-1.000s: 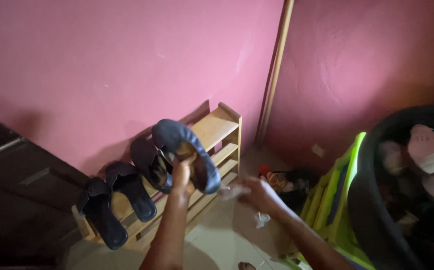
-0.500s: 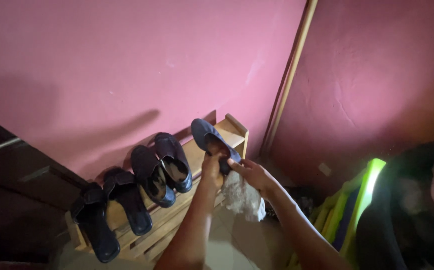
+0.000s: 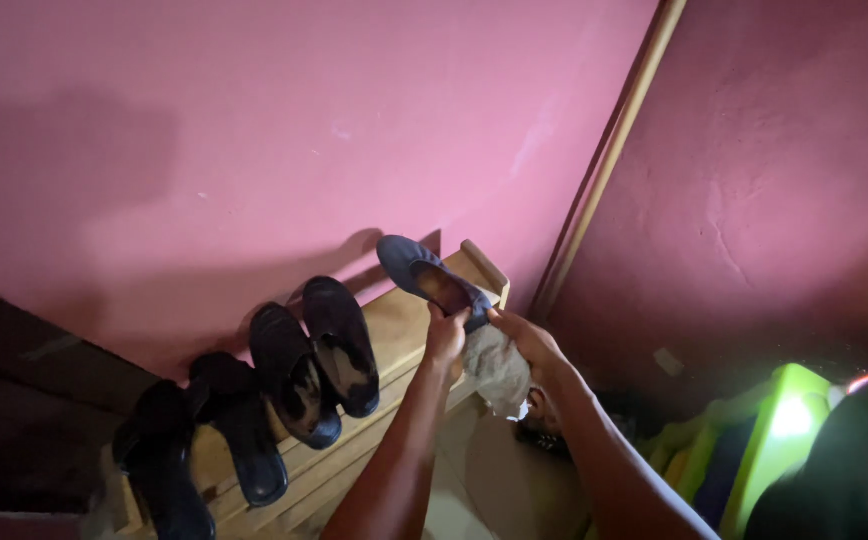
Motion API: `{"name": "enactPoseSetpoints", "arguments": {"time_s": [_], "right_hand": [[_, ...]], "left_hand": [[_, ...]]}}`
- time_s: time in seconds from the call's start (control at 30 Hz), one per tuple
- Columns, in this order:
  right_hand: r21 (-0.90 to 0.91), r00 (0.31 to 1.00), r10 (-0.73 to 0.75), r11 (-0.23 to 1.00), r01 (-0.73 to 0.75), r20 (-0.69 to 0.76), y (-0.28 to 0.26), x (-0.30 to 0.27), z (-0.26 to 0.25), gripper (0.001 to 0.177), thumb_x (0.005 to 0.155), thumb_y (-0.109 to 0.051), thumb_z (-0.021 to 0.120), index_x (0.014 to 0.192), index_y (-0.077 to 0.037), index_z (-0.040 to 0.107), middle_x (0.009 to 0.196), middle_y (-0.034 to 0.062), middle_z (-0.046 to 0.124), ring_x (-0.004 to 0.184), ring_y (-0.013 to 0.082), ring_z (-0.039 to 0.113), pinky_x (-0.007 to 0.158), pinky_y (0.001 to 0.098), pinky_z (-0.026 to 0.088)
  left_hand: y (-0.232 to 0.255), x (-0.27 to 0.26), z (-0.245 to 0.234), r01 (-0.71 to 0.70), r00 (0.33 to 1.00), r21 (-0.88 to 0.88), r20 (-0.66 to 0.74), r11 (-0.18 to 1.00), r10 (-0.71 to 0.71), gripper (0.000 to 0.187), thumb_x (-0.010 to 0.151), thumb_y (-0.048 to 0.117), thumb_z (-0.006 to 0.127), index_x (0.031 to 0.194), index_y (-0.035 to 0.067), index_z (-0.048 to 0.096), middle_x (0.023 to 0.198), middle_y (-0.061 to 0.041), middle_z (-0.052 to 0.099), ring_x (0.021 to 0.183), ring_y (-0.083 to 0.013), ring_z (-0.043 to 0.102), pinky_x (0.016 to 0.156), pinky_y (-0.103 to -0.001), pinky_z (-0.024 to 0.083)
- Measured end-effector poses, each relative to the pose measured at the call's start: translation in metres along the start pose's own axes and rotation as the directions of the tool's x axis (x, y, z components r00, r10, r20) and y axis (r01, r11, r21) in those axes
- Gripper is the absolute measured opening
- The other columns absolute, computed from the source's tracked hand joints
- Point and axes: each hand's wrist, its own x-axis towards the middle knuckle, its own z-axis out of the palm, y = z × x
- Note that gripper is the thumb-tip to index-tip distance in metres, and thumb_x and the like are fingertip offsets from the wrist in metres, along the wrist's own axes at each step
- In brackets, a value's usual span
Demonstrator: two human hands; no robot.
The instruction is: The person wipes various shoes with a cloth, handling them one at a time. They pick up shoes from a bin and a rack, wipe the surfaces, and place them onto the wooden rack.
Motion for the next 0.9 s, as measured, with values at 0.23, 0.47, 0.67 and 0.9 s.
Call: {"name": "enactPoseSetpoints", "arguments": {"time_s": [0.23,0.47,0.67,0.9], "right_hand": [[0.206,0.984,0.047,0.975,-0.083,0.173,0.021,0.033,-0.006,0.033,0.094,-0.034,0.070,0.120,-0.013,0.070,0.094,0.0048,0.074,0.077,0.0189,0.071,0.070,0.0381,0.059],[0.096,0.994,0.112,0.989,-0.114,0.017,-0.002,0.010,0.006,0.040,0.091,-0.039,0.070,0.124,-0.017,0.070,0.097,0.0041,0.076,0.082,0.0186,0.073,0.075,0.0372,0.059],[0.047,0.988,0.156,0.987,-0.156,-0.003,0.009,0.012,-0.002,0.057,0.087,-0.050,0.075,0.119,-0.003,0.073,0.097,0.0104,0.075,0.082,0.0230,0.071,0.073,0.0410,0.060],[-0.013,0.984,0.172,0.985,-0.172,0.035,0.018,0.003,-0.004,0.063,0.083,-0.057,0.075,0.115,-0.004,0.074,0.095,0.0109,0.074,0.082,0.0226,0.071,0.072,0.0412,0.059]], "left_hand": [[0.088,-0.039,0.033,0.141,0.988,0.026,-0.069,0.990,-0.139,0.071,0.087,0.012,0.069,0.151,0.014,0.039,0.138,-0.010,0.064,0.125,-0.0227,0.060,0.106,-0.039,0.044],[0.115,-0.052,0.041,0.204,0.977,0.003,-0.068,0.979,-0.203,0.067,0.088,0.016,0.069,0.149,0.019,0.042,0.134,-0.006,0.065,0.121,-0.0212,0.060,0.104,-0.038,0.045],[0.110,-0.057,0.033,0.125,0.992,-0.052,-0.025,0.991,-0.127,0.051,0.095,0.021,0.070,0.140,0.007,0.051,0.130,-0.008,0.066,0.120,-0.0211,0.061,0.105,-0.037,0.045],[0.094,-0.066,0.014,0.153,0.986,-0.077,0.073,0.985,-0.148,0.046,0.094,0.017,0.068,0.137,0.004,0.054,0.126,-0.008,0.066,0.113,-0.0201,0.061,0.102,-0.039,0.046]]}}
